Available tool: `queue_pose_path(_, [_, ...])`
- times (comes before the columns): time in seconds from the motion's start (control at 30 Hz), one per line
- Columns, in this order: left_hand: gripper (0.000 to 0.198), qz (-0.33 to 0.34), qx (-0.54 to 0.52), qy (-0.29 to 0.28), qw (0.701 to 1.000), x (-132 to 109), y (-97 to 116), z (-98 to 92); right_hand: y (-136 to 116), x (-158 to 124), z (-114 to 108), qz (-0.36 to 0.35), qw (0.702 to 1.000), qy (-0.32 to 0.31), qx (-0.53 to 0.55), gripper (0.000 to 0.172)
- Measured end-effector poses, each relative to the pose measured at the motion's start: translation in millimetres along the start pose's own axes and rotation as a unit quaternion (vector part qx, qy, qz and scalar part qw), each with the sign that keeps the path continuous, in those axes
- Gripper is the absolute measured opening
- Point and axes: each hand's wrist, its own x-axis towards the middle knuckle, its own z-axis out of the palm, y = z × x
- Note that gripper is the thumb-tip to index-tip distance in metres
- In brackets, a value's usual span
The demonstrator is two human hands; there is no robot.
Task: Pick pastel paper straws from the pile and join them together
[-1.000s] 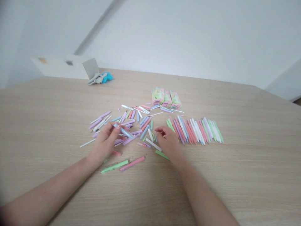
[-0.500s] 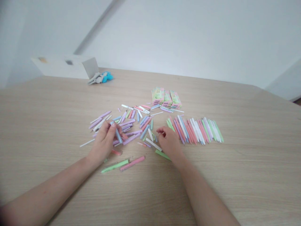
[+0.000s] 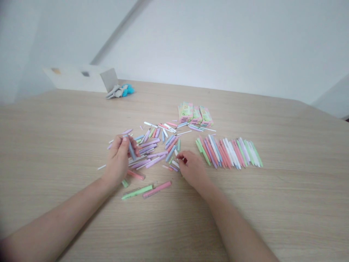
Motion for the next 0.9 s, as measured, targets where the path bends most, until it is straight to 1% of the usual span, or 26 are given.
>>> queue_pose_path(0.1, [0.028, 0.006, -0.009, 0.015, 1.0, 4, 0, -1.4, -10, 0, 2, -0.012, 1.0, -0.007, 0.007, 0.018])
queue_pose_path(0.2, [0.029, 0.007, -0.022, 0.025, 0.999, 7, -2, -2.1, -22, 2, 6, -0.043, 0.998, -0.035, 0.008, 0.02])
queue_pose_path(0.33, [0.027, 0.0, -0.033, 0.043, 0.999, 9, -5, -1.6, -40, 9, 19, -0.139, 0.986, -0.091, 0.005, 0.021])
queue_pose_path(0.43, [0.027, -0.004, -0.041, 0.033, 0.999, 9, -5, -0.8, -51, 16, 33, -0.233, 0.965, -0.119, -0.015, 0.019])
queue_pose_path(0.5, [0.026, -0.001, -0.046, 0.028, 0.999, 9, -5, -0.4, -56, 21, 42, -0.267, 0.954, -0.13, -0.043, 0.016])
queue_pose_path(0.63, [0.027, 0.002, -0.044, 0.032, 0.999, 9, -7, 0.1, -60, 27, 52, -0.267, 0.948, -0.143, -0.097, 0.011])
queue_pose_path(0.9, [0.027, -0.009, -0.033, 0.028, 0.999, 7, -4, -0.9, -62, 30, 51, -0.276, 0.933, -0.171, -0.155, 0.011])
